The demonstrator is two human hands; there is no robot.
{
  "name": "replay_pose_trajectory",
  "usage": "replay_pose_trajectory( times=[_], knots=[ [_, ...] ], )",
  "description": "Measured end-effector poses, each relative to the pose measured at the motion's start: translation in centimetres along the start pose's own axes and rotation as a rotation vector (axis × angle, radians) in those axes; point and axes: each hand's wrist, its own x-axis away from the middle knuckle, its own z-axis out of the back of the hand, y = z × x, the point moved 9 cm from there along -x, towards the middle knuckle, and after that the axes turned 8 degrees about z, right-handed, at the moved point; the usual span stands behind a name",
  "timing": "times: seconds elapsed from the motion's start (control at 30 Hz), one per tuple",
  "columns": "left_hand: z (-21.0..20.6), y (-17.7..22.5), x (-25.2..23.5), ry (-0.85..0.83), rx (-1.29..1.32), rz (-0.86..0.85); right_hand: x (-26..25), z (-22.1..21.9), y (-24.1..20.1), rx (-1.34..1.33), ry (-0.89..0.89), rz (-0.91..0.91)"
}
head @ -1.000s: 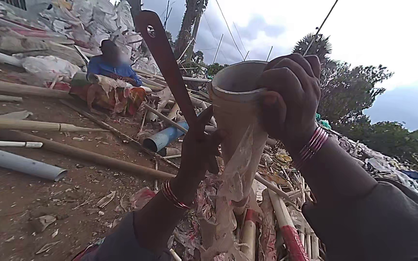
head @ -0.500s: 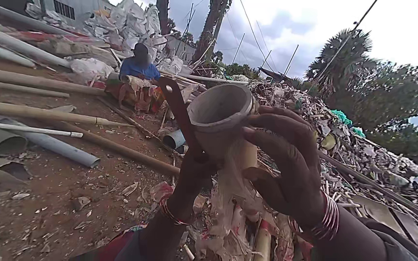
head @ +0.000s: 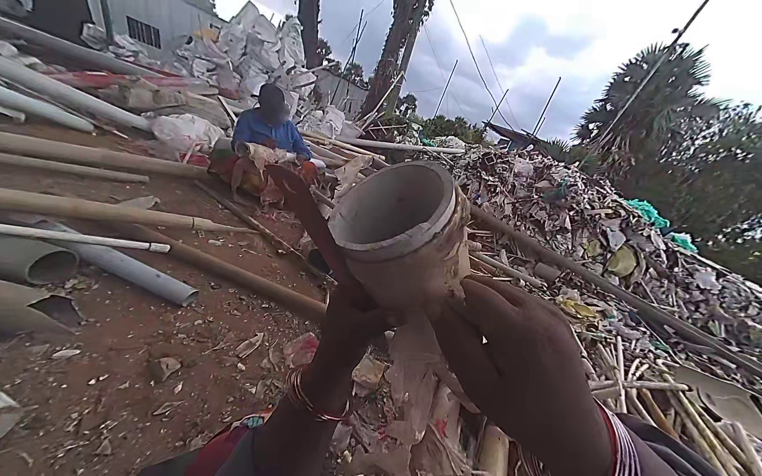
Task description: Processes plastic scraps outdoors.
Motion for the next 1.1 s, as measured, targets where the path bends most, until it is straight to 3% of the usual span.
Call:
replay_pose_trajectory(
  times=[0.4,0.57,0.73,0.8,0.87,0.97,1.03,1.1],
  knots=[
    [0.8,0.1,-0.4,-0.025,-0.029,-0.106,9.2,-1.5,7.5,-0.053,-0.024,-0.263],
    [1.8,-0.6,-0.3,0.062,-0.018,-0.009,13.8,-3.3,8.3,-0.086,0.001,-0.42],
    [1.6,-0.5,0.3,-0.087,0.03,-0.03,15.1,-4.0,8.0,-0.042,0.01,-0.484],
    [1.7,-0.3,0.4,-0.061,0.028,-0.016,15.2,-4.3,8.4,-0.134,0.018,-0.536],
    [2.1,-0.7,0.3,-0.027,0.04,0.005,15.9,-4.8,9.6,-0.467,0.061,-0.687],
    [2.8,-1.5,-0.3,0.012,0.045,0.04,17.7,-4.5,11.4,-0.95,0.34,-0.917],
    [3.2,-2.0,-0.9,0.005,0.025,0.063,19.1,-3.9,11.7,-0.906,0.407,-0.955],
    [3.8,-2.4,-1.3,-0.001,0.013,0.074,19.4,-4.2,10.6,-0.765,0.299,-0.892]
  ],
)
